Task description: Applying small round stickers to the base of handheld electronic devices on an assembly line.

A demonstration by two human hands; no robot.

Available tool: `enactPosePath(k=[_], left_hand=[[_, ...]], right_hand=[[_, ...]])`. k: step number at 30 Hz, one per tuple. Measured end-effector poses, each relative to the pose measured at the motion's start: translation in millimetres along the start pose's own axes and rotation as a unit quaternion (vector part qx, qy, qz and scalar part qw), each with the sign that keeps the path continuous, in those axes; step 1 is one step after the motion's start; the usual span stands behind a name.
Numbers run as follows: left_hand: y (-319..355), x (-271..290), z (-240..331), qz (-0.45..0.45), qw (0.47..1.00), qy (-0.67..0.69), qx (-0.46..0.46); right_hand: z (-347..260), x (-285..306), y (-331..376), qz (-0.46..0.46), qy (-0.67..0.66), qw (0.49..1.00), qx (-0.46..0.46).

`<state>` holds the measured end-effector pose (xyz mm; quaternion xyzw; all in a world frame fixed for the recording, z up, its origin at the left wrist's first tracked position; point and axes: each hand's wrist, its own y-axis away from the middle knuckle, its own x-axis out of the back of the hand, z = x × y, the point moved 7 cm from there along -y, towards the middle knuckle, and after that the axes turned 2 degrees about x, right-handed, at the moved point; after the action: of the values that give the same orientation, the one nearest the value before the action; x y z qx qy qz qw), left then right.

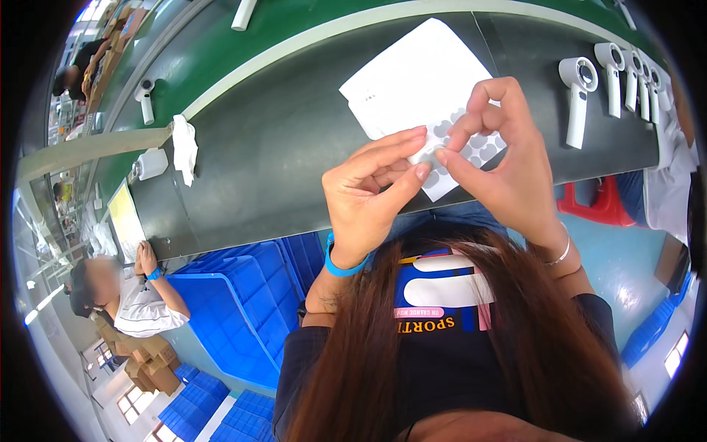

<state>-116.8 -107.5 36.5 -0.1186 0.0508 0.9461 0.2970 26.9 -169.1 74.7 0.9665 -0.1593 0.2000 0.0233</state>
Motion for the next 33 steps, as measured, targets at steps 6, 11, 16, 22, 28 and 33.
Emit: enactPosePath(k=[6, 11, 16, 22, 28, 33], left_hand=[[-4.4, 18.8, 10.2, 0.028, 0.999, 0.023, 0.006], [-6.3, 34.7, 15.5, 0.034, 0.999, 0.028, 0.019], [-8.2, 42.4, 19.6, 0.065, 0.997, 0.025, -0.026], [-13.0, 44.3, 24.5, 0.075, 0.994, -0.037, -0.076], [-15.6, 53.3, 17.4, 0.076, 0.997, 0.018, -0.024], [-27.3, 55.2, 10.7, 0.028, 0.996, 0.088, 0.016]], right_hand=[[8.9, 8.6, -29.7, 0.078, 0.044, 0.992, 0.085], [-0.6, -54.4, -27.4, -0.092, 0.08, 0.956, 0.267], [-7.9, -81.7, -30.3, -0.08, 0.16, 0.948, 0.262], [-16.6, -87.4, -31.9, -0.06, 0.218, 0.934, 0.277], [-13.9, -86.0, -37.7, -0.082, 0.173, 0.95, 0.248], [-9.5, -85.1, -49.0, -0.124, 0.149, 0.966, 0.172]])
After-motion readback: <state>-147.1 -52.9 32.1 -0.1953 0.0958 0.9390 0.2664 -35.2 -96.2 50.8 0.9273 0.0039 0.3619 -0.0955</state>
